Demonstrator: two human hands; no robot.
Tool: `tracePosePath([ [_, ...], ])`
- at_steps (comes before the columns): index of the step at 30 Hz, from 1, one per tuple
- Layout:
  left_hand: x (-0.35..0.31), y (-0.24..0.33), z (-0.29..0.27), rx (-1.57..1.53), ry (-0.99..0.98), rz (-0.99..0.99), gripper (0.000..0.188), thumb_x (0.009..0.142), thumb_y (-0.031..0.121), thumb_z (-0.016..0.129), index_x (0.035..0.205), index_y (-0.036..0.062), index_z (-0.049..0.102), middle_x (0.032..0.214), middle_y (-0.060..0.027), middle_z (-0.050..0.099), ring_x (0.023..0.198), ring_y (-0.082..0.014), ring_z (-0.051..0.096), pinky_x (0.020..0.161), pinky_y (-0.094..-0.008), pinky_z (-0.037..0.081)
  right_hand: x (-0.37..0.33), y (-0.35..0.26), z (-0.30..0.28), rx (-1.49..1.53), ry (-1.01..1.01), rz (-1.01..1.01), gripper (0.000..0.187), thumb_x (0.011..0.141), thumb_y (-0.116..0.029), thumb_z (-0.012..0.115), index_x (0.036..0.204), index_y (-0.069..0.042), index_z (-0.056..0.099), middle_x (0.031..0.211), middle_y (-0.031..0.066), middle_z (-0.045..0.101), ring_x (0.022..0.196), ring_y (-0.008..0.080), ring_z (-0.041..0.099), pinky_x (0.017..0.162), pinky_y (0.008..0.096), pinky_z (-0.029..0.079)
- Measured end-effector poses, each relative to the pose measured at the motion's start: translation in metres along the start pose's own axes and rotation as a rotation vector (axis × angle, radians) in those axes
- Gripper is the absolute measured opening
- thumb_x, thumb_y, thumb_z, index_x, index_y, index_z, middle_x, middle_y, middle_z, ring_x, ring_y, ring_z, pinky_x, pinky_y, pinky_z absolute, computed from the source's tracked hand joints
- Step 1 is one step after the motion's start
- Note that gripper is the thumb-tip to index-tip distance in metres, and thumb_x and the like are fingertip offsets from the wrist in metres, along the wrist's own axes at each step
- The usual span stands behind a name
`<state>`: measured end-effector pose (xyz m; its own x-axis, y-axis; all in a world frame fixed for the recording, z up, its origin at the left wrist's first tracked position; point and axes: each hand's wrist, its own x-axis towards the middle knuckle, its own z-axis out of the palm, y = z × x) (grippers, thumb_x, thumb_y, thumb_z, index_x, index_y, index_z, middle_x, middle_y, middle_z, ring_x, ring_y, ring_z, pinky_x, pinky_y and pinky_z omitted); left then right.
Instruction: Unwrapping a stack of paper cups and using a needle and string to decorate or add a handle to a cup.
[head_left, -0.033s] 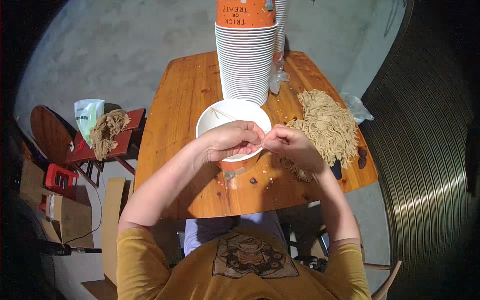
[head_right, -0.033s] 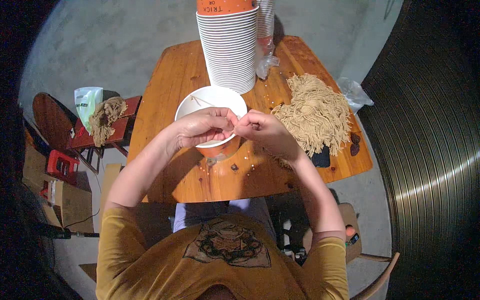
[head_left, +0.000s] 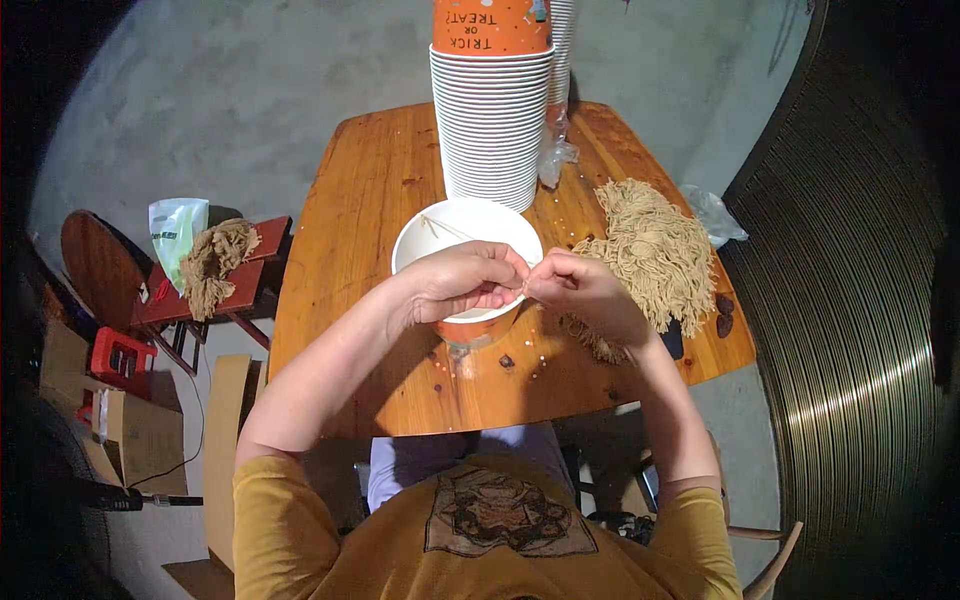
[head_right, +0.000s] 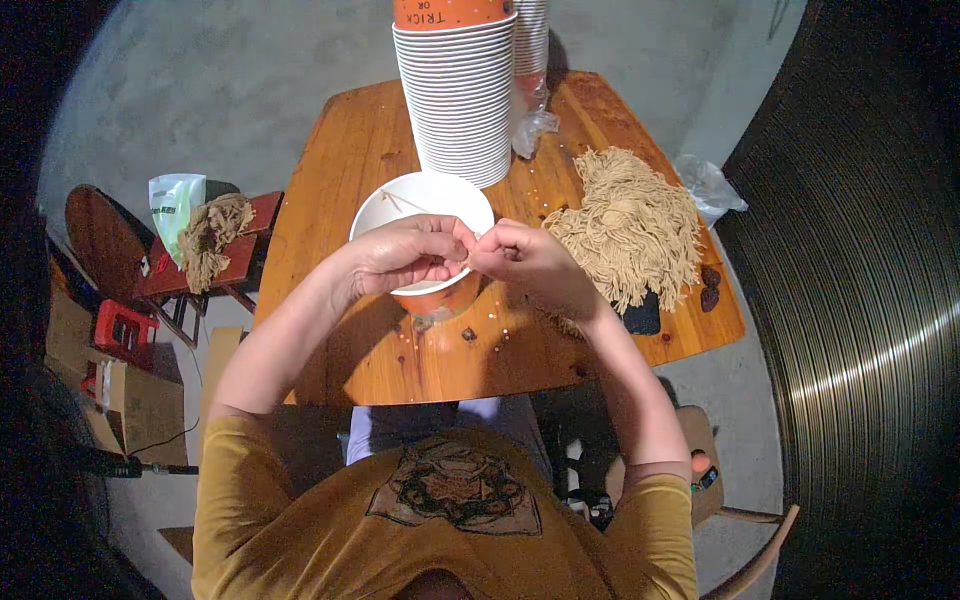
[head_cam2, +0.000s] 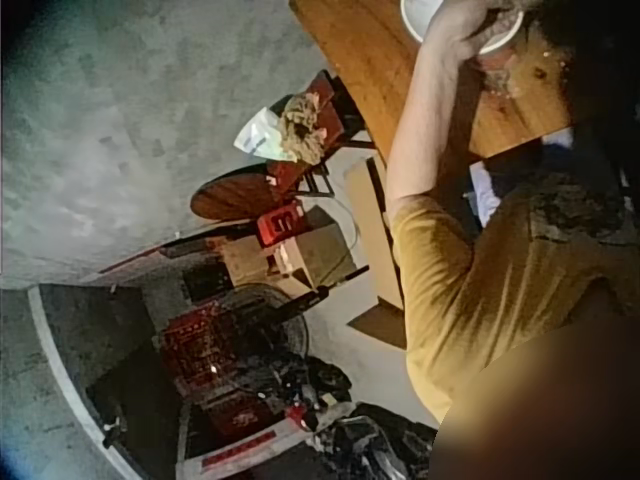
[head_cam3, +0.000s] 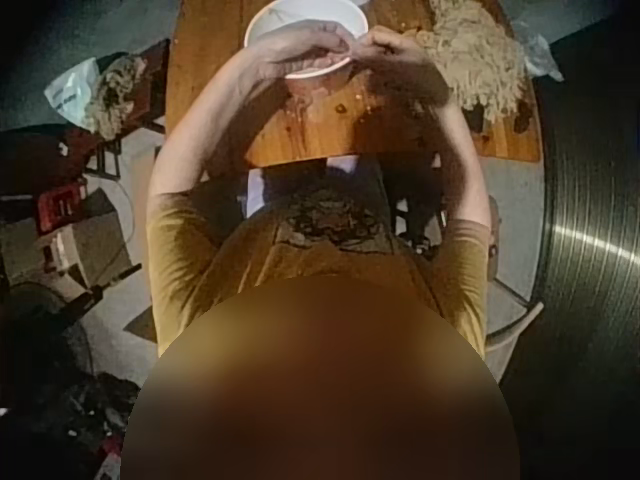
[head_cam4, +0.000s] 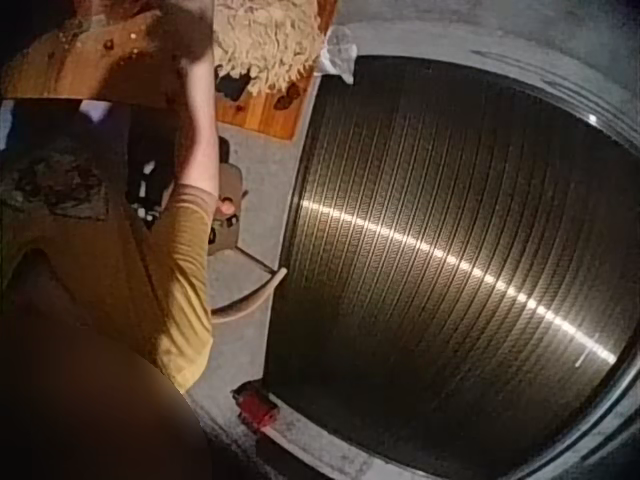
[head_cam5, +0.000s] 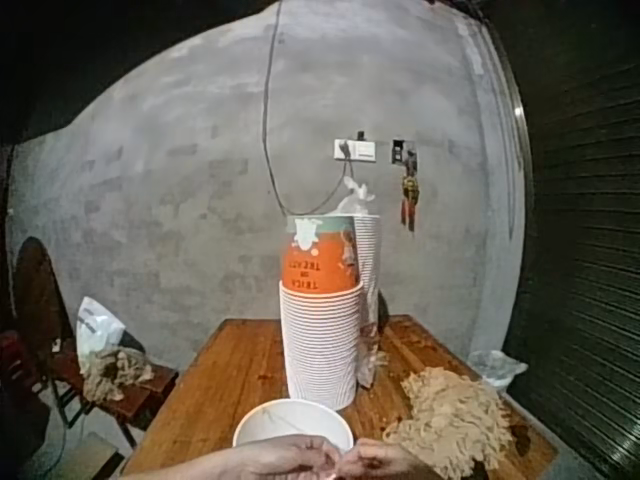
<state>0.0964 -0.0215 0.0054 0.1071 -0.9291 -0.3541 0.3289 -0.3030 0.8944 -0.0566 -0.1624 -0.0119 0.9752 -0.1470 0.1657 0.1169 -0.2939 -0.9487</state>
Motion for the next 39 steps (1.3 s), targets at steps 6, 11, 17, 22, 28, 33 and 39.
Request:
tracePosePath([
  [6,-0.002,0.0,0.001,-0.001,0.013,0.012,0.015,0.083,-0.003,0.057,0.097,0.0023,0.053,0.085,-0.001,0.056,0.072,-0.005,0.055,0.063,-0.0147,0.049,-0.001,0.002,0.001,-0.124,0.033,-0.073,0.018,0.089,-0.018,0.061,0.082,-0.002,0.06,0.078,-0.0044,0.047,0.07,0.0042,0.042,0.062,0.0209,0.036],
  [11,-0.001,-0.004,0.0,0.119,0.032,0.066,0.023,0.077,-0.005,0.059,0.098,0.0013,0.052,0.083,-0.0013,0.053,0.071,-0.0073,0.053,0.062,-0.0158,0.045,-0.001,0.001,0.003,-0.003,-0.012,0.05,0.016,0.091,-0.019,0.058,0.086,-0.003,0.058,0.074,-0.0037,0.05,0.067,0.004,0.047,0.06,0.0196,0.039],
  [17,-0.002,-0.005,0.003,0.604,0.119,0.263,0.026,0.075,0.001,0.059,0.099,0.0021,0.05,0.082,-0.0016,0.05,0.077,-0.0101,0.048,0.07,-0.0219,0.042,-0.001,-0.002,0.008,0.169,0.041,0.146,0.02,0.094,-0.025,0.053,0.09,-0.006,0.053,0.071,-0.0033,0.051,0.06,0.0033,0.048,0.054,0.0185,0.042],
  [22,-0.003,-0.002,0.004,0.736,0.141,0.327,0.023,0.078,0.004,0.058,0.098,0.0028,0.048,0.083,-0.0022,0.049,0.079,-0.0117,0.048,0.074,-0.025,0.042,0.001,0.004,0.009,-0.221,0.146,-0.105,0.019,0.089,-0.021,0.06,0.087,-0.002,0.058,0.074,0.0011,0.054,0.062,0.009,0.052,0.058,0.0243,0.045],
  [28,-0.005,-0.004,0.0,0.749,0.16,0.331,0.023,0.079,0.003,0.057,0.1,0.0027,0.046,0.084,-0.0024,0.05,0.08,-0.0114,0.047,0.075,-0.0245,0.042,0.002,0.0,0.013,-0.368,0.214,-0.181,0.018,0.083,-0.021,0.066,0.081,-0.003,0.062,0.074,0.0067,0.054,0.064,0.015,0.054,0.062,0.0277,0.045],
  [33,-0.007,-0.006,0.001,0.871,0.134,0.484,0.026,0.081,0.002,0.054,0.104,0.004,0.041,0.083,-0.0046,0.051,0.078,-0.0136,0.051,0.072,-0.0274,0.043,0.007,-0.003,0.015,-0.485,0.279,-0.191,0.02,0.079,-0.023,0.068,0.08,-0.004,0.063,0.072,0.0074,0.055,0.063,0.0183,0.054,0.061,0.0305,0.045],
  [39,-0.009,-0.007,0.003,0.974,0.147,0.592,0.029,0.083,0.0,0.051,0.108,0.0057,0.038,0.081,-0.0091,0.053,0.073,-0.0195,0.055,0.068,-0.0313,0.045,0.008,-0.009,0.016,-0.537,0.294,-0.218,0.022,0.077,-0.023,0.07,0.077,-0.002,0.062,0.071,0.0088,0.057,0.065,0.0213,0.057,0.062,0.0327,0.046],
])
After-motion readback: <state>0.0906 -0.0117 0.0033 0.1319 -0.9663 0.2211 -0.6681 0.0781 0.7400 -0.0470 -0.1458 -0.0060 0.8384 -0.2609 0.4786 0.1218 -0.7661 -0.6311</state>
